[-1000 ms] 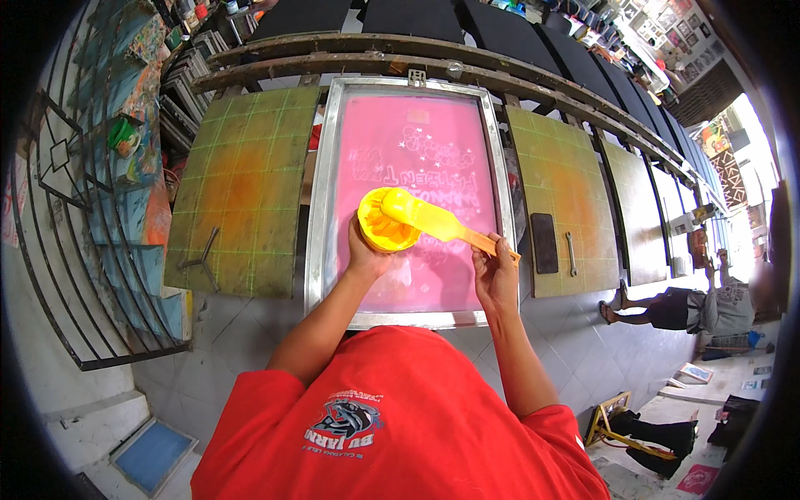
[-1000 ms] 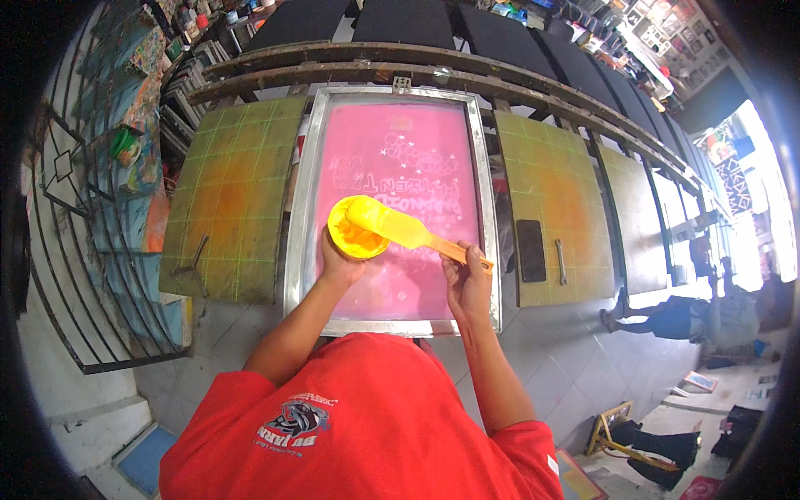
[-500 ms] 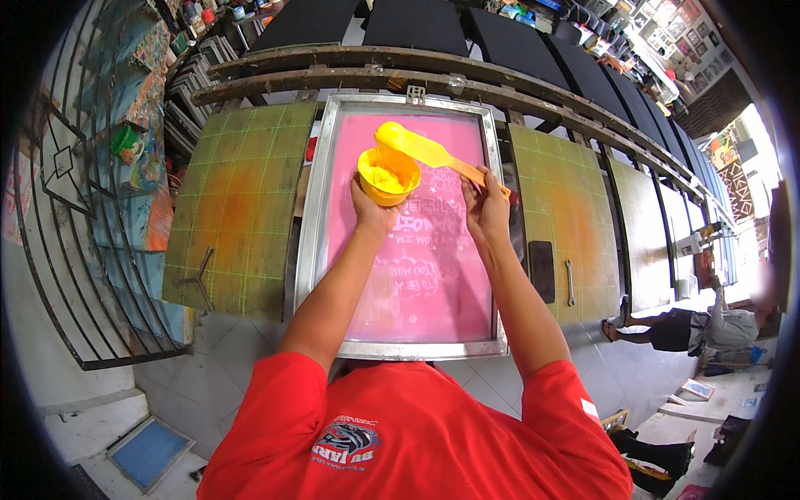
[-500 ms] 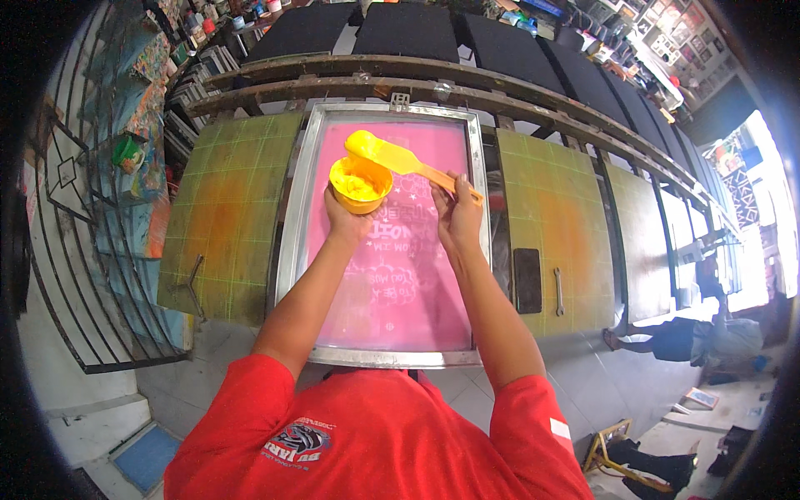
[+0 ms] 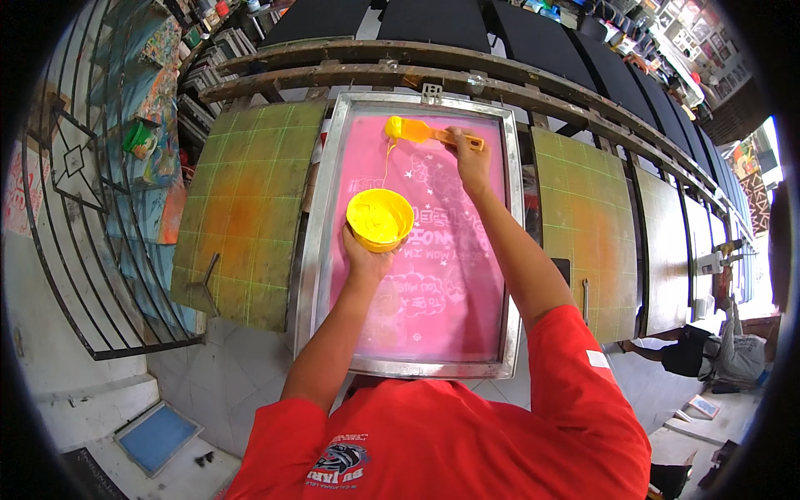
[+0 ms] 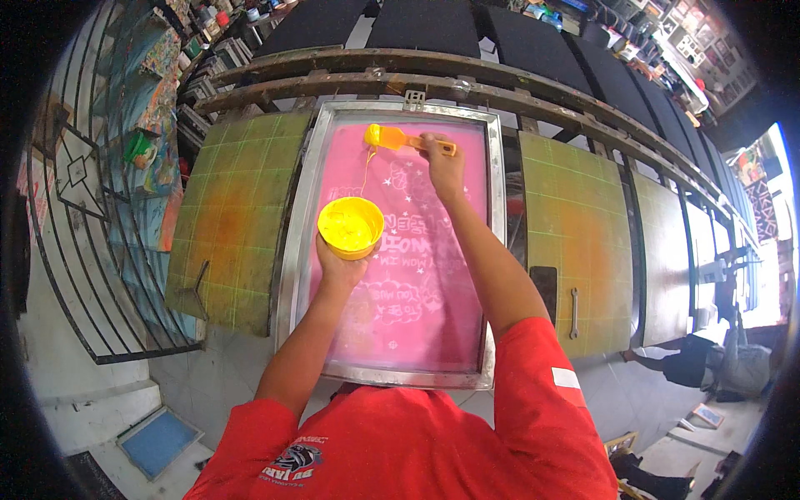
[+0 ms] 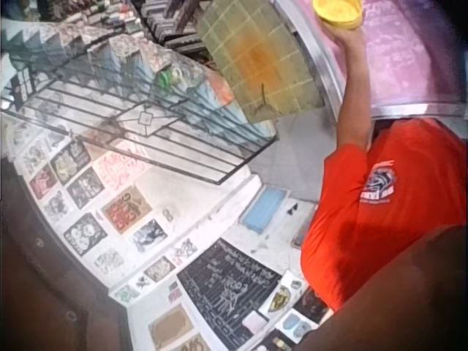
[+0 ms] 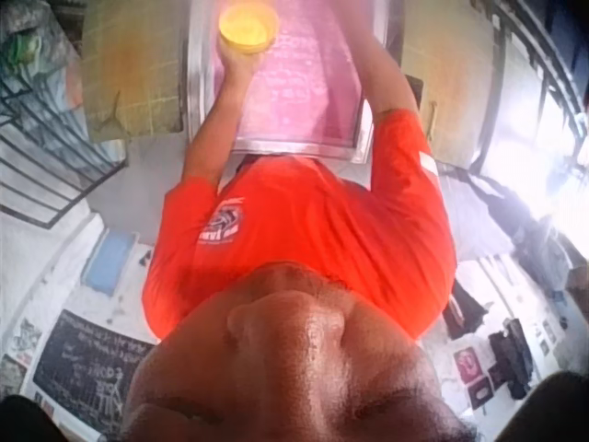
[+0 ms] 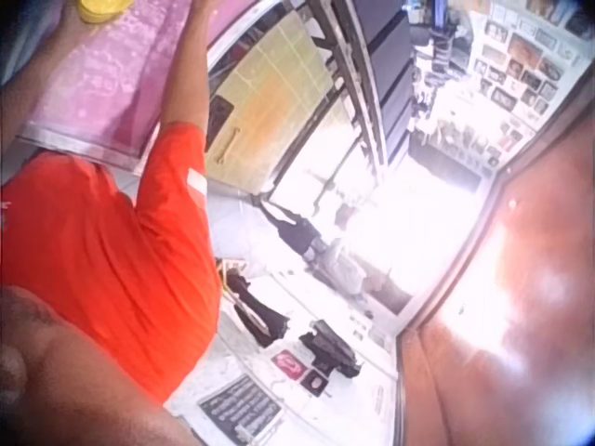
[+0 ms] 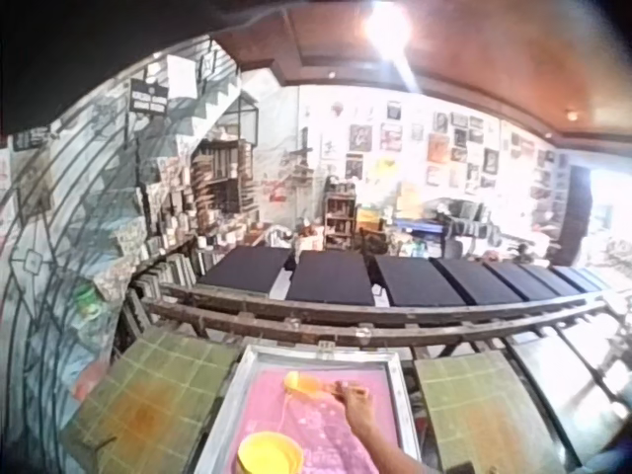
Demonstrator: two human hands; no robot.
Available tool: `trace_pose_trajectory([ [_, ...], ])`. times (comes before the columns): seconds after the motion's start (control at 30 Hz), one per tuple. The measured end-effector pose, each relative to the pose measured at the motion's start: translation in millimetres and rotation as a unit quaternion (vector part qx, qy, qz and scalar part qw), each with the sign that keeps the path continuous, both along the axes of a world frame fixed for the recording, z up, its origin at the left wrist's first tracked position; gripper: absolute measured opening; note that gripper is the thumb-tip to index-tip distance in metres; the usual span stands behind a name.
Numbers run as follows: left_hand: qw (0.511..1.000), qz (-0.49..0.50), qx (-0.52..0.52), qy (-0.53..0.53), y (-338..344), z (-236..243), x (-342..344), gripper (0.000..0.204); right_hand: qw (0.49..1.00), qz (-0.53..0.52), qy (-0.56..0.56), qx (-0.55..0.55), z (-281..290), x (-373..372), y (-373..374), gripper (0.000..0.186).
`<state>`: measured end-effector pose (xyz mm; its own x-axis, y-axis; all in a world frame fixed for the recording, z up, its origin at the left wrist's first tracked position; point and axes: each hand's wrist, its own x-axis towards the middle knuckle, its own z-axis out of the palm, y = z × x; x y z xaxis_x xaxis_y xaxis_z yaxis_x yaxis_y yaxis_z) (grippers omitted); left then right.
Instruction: The person prepares a screen by applying yellow ink, retrieves a squeegee, and سپس pulls the squeegee across the screen to print onto a red garment.
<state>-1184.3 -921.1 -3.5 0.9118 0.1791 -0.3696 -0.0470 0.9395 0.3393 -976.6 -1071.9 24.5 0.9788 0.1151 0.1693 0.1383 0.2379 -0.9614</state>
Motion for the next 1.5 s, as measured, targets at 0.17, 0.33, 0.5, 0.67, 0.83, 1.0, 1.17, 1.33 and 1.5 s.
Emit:
trace_pose_trajectory([
  [0.17,1.0,-0.004,0.013,-0.001,-3,4,-17,0.064,0.919,0.121,-0.231,-0.296,27,-10,7,0.024],
  [0.33,1.0,-0.019,0.002,-0.023,-6,11,-26,0.065,0.691,0.244,-0.479,-0.483,36,-12,4,0.024],
  [0.5,0.999,-0.025,-0.015,-0.029,-6,11,-29,0.062,0.564,0.266,-0.56,-0.545,44,-7,-15,0.021],
  [0.67,0.999,-0.016,-0.038,-0.01,-6,16,-37,0.061,0.497,0.279,-0.577,-0.584,56,-7,-30,0.01],
  [0.83,0.998,-0.011,-0.044,-0.034,-6,18,-41,0.061,0.431,0.315,-0.59,-0.605,66,-16,-6,0.019],
  [1.0,0.999,-0.01,-0.023,-0.035,-4,18,-44,0.061,0.39,0.291,-0.631,-0.604,31,-29,18,0.013],
  [1.17,0.999,-0.008,-0.017,-0.048,0,18,-50,0.06,0.367,0.332,-0.56,-0.664,11,-23,5,0.015],
  [1.33,0.998,-0.007,-0.038,-0.055,4,13,-53,0.061,0.377,0.37,-0.465,-0.71,32,-21,-11,0.012],
  [1.5,0.996,-0.016,-0.042,-0.072,1,18,-51,0.061,0.42,0.354,-0.422,-0.721,25,-10,-46,0.013],
])
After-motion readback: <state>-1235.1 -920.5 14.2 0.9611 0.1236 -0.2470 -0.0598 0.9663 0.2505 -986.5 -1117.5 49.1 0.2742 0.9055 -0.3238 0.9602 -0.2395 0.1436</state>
